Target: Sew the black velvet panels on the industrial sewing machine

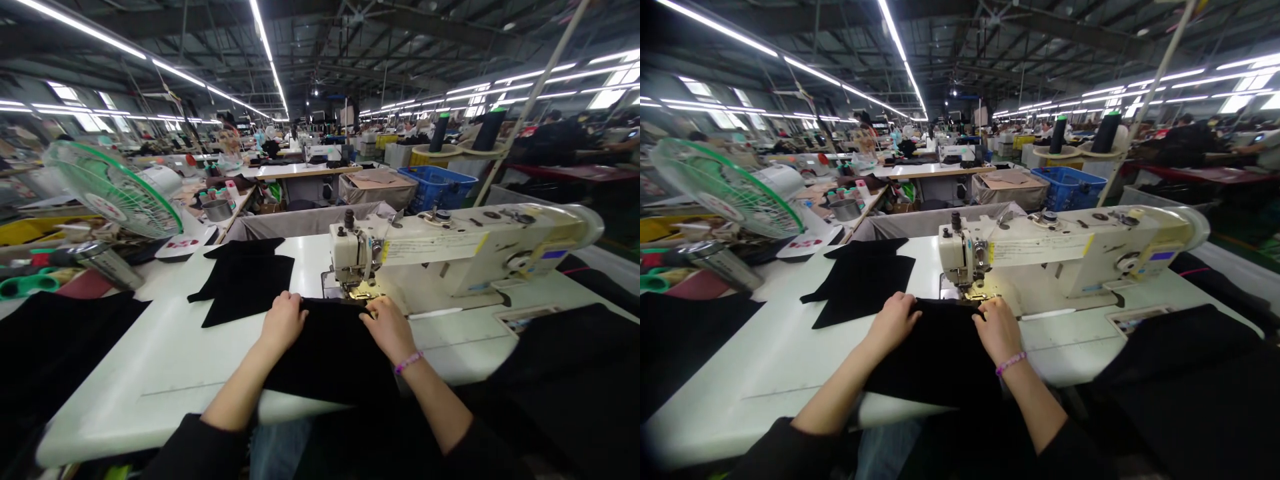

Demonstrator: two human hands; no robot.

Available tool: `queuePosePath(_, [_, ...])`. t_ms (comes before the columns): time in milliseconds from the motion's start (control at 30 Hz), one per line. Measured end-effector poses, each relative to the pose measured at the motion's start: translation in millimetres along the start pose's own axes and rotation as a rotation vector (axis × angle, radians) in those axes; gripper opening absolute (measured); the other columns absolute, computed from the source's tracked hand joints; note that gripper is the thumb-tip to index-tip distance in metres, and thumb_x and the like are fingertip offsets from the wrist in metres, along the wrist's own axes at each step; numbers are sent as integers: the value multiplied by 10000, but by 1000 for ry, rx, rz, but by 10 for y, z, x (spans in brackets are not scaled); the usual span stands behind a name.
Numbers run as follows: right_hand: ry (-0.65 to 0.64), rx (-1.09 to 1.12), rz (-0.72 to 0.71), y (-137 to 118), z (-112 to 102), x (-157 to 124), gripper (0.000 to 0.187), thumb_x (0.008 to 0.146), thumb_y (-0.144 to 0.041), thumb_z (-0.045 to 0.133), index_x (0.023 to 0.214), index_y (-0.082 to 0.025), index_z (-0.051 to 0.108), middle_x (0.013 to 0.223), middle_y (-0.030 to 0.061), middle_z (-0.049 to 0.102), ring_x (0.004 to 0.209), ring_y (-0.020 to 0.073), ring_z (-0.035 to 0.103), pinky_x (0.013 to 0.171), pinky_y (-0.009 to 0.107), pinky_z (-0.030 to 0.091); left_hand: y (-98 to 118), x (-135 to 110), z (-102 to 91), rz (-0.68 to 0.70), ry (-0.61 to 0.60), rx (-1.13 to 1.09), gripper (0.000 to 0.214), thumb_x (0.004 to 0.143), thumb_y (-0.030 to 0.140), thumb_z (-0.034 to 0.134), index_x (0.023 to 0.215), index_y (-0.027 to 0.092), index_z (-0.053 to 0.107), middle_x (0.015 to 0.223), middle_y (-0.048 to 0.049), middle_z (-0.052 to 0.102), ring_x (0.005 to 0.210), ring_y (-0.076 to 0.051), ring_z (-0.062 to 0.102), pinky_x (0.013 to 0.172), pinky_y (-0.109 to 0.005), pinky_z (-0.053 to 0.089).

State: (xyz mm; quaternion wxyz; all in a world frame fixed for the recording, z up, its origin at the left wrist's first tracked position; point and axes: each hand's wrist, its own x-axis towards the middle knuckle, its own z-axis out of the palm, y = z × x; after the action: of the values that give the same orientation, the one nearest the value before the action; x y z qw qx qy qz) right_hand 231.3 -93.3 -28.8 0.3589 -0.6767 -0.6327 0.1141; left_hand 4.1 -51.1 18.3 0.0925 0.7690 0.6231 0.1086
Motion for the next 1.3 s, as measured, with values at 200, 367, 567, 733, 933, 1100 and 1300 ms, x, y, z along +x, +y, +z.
queuePosePath(200, [22, 170, -43, 17, -135, -87, 139, 827, -296, 593, 746, -191, 633, 812, 66, 659, 783, 211, 622, 759, 345, 520, -31, -108, 60, 23, 113, -216, 119, 857, 101, 489, 859, 190, 567, 923, -67, 617, 905, -201, 596, 846, -320, 469])
queuePosePath(367, [48, 584, 79, 36, -429, -365, 352, 747, -472, 706, 961, -196, 752, 1205, 116, 676, 1074, 262, 651, 854, 352, 551, 15, -470, -132, -89, 180, -1114, 153, 744, 251, 686, 870, 189, 625, 1031, -49, 659, 894, -180, 630, 813, -284, 496])
queuePosePath(567, [80, 581, 275, 54, -572, -529, 409, 688, -560, 722, 932, -240, 796, 1180, 81, 713, 1186, 315, 607, 1073, 437, 434, 114, -722, -348, -71, 232, -1307, 165, 759, 305, 744, 866, 183, 771, 1162, -81, 674, 1065, -219, 626, 952, -290, 463])
queuePosePath(733, [21, 484, 211, 42, -666, -559, 424, 695, -590, 681, 950, -274, 801, 1173, 54, 719, 1155, 306, 633, 1032, 403, 483, 172, -810, -457, -67, 392, -1190, 149, 783, 334, 730, 827, 204, 787, 1026, -73, 722, 998, -227, 648, 924, -314, 490])
queuePosePath(933, [60, 477, 272, 39, -689, -591, 375, 592, -598, 741, 726, -254, 802, 949, 59, 772, 936, 304, 713, 849, 327, 586, 230, -875, -501, -253, 362, -1419, 216, 696, 343, 811, 830, 177, 776, 842, -50, 754, 786, -172, 670, 752, -251, 525])
queuePosePath(1100, [-1, 559, 342, 18, -648, -630, 387, 586, -608, 735, 710, -246, 787, 899, 49, 773, 876, 280, 722, 761, 265, 595, 240, -872, -519, -282, 399, -1493, 204, 650, 296, 848, 786, 167, 767, 794, -30, 749, 742, -130, 655, 711, -198, 510])
queuePosePath(1300, [-62, 585, 376, 48, -679, -641, 348, 456, -537, 798, 650, -248, 786, 959, 60, 772, 940, 296, 718, 820, 238, 580, 235, -867, -515, -344, 379, -1569, 216, 637, 277, 853, 785, 157, 750, 735, -17, 728, 676, -109, 633, 670, -188, 487])
